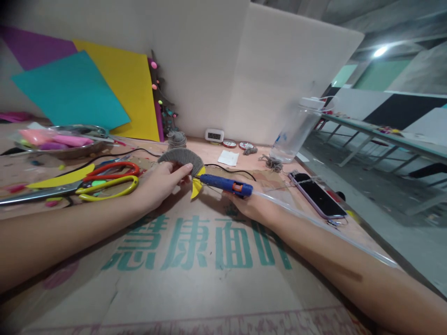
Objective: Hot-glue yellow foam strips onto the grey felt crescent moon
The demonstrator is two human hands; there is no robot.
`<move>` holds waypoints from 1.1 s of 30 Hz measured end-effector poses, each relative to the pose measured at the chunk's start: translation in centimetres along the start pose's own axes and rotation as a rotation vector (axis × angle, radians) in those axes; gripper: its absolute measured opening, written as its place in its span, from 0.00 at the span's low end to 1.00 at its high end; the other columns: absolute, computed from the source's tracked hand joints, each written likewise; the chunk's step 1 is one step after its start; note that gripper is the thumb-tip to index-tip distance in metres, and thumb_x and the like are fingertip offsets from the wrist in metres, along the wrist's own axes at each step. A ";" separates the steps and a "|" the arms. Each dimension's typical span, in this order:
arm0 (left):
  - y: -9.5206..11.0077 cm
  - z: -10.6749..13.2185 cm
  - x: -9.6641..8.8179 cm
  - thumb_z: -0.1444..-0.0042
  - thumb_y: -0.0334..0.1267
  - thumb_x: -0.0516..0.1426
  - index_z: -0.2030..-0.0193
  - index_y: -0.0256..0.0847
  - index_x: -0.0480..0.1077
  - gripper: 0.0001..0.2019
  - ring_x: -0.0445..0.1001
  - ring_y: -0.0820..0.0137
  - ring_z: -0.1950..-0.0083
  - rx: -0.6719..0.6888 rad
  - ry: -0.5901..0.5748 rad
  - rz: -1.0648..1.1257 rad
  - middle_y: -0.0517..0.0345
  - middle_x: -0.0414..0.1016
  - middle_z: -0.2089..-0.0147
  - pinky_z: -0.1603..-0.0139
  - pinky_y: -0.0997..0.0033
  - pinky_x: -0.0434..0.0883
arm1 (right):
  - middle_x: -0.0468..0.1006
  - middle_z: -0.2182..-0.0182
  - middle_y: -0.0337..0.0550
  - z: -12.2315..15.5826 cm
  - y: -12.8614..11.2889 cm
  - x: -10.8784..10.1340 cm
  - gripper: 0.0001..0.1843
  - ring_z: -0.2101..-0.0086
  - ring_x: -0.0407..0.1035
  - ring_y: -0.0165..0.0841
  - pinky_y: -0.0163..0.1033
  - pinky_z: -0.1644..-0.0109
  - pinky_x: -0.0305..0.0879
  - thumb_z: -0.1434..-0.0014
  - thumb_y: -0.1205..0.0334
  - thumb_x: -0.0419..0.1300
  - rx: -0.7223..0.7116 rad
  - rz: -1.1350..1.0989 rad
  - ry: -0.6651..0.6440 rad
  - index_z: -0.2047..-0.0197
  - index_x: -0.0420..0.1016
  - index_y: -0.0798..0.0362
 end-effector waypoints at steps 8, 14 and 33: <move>-0.2 0.0 0.2 0.43 0.56 0.53 0.67 0.39 0.71 0.20 0.73 0.67 0.67 0.013 -0.016 0.022 0.55 0.76 0.69 0.65 0.70 0.66 | 0.77 0.72 0.41 -0.1 -1.6 -0.5 0.14 0.71 0.72 0.36 0.39 0.66 0.71 0.44 0.48 0.58 0.007 0.021 -0.045 0.66 0.70 0.50; 0.1 0.2 0.1 0.42 0.56 0.53 0.66 0.40 0.72 0.19 0.72 0.68 0.67 0.009 -0.002 0.032 0.56 0.76 0.69 0.65 0.71 0.65 | 0.81 0.68 0.45 0.1 -1.3 -0.7 0.15 0.67 0.75 0.40 0.42 0.63 0.74 0.44 0.46 0.57 0.083 0.071 -0.042 0.65 0.73 0.49; 0.1 0.1 0.2 0.43 0.55 0.54 0.67 0.39 0.73 0.19 0.73 0.66 0.67 -0.011 -0.018 0.046 0.55 0.77 0.68 0.63 0.70 0.66 | 0.79 0.73 0.44 0.3 -1.0 -0.2 0.14 0.69 0.75 0.43 0.46 0.64 0.76 0.46 0.46 0.59 0.120 -0.010 -0.063 0.70 0.73 0.48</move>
Point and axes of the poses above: each hand's wrist, its own z-axis away from the middle knuckle, its own x-axis out of the palm, y = z × x, the point moved 10 cm from there along -z, towards the middle knuckle
